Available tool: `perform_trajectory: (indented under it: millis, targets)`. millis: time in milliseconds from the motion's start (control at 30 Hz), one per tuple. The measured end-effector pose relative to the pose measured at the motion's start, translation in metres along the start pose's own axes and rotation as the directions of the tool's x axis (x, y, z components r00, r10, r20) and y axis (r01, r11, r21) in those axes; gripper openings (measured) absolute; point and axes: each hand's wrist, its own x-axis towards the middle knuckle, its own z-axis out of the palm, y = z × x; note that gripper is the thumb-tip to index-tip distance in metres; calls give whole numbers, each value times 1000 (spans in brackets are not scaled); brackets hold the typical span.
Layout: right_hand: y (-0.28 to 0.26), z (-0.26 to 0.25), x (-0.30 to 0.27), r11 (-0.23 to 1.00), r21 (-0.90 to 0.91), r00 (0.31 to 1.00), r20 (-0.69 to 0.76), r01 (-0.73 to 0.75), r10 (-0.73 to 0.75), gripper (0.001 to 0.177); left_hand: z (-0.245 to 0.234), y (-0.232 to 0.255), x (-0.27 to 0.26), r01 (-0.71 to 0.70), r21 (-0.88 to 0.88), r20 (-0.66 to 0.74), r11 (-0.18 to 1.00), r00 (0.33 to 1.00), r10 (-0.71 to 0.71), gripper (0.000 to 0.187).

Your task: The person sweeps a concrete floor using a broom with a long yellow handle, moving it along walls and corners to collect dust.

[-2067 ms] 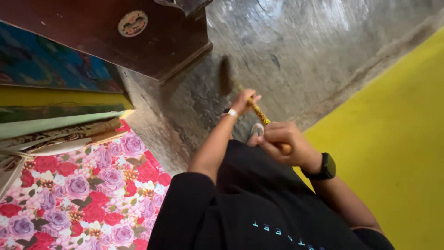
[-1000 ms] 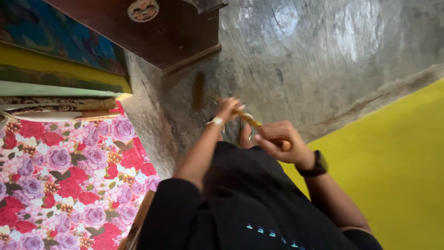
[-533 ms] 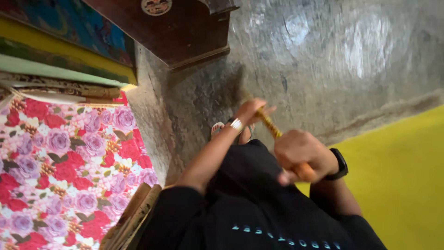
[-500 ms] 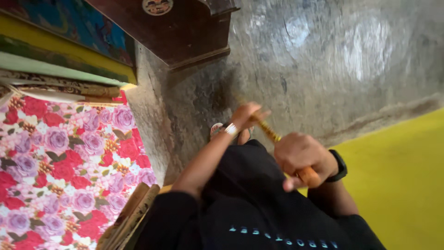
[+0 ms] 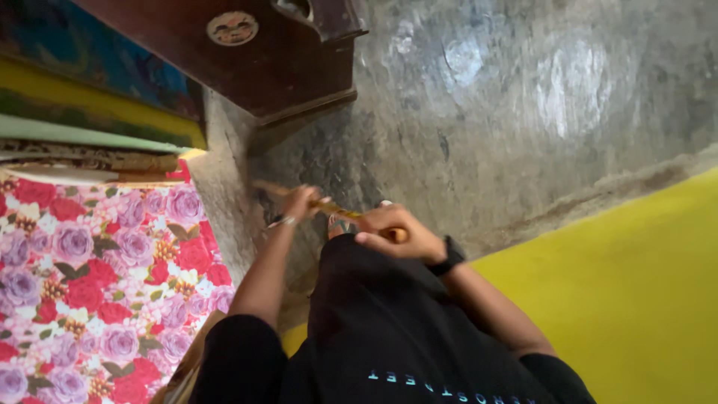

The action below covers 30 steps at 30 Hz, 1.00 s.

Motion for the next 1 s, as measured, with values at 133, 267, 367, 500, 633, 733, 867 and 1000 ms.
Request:
perform_trajectory:
  millis: [133,267,367,500,633,733,867,1000]
  targets:
    - [-39,-25,-21,999,-28,990,-138,18,-22,15,58,80,101,-97,31,54,995,994,96,48]
    - [-56,-29,-22,929,-354,980,-194,-105,37,35,95,149,158,-258,-398,-36,880,963,265,42]
    - [-66,-31,-17,905,-424,991,-135,-42,-18,35,97,174,172,-346,-399,-76,849,935,346,44]
    - [-90,-44,-24,957,-288,996,-77,18,-42,42,61,191,148,-405,-332,-156,852,914,374,51]
    - [-93,-52,-23,947,4,947,20,321,-321,37,7,182,79,-329,-298,-151,896,943,296,50]
    - [-74,-37,-16,916,206,934,28,344,-357,36,-16,133,14,-237,-237,-172,942,965,199,49]
    - [-39,-6,-3,978,163,990,23,131,-136,25,-12,53,-63,117,-230,-94,966,985,-142,45]
    - [-18,3,-11,950,306,998,0,64,-68,33,26,27,-69,154,-113,-66,982,985,-162,41]
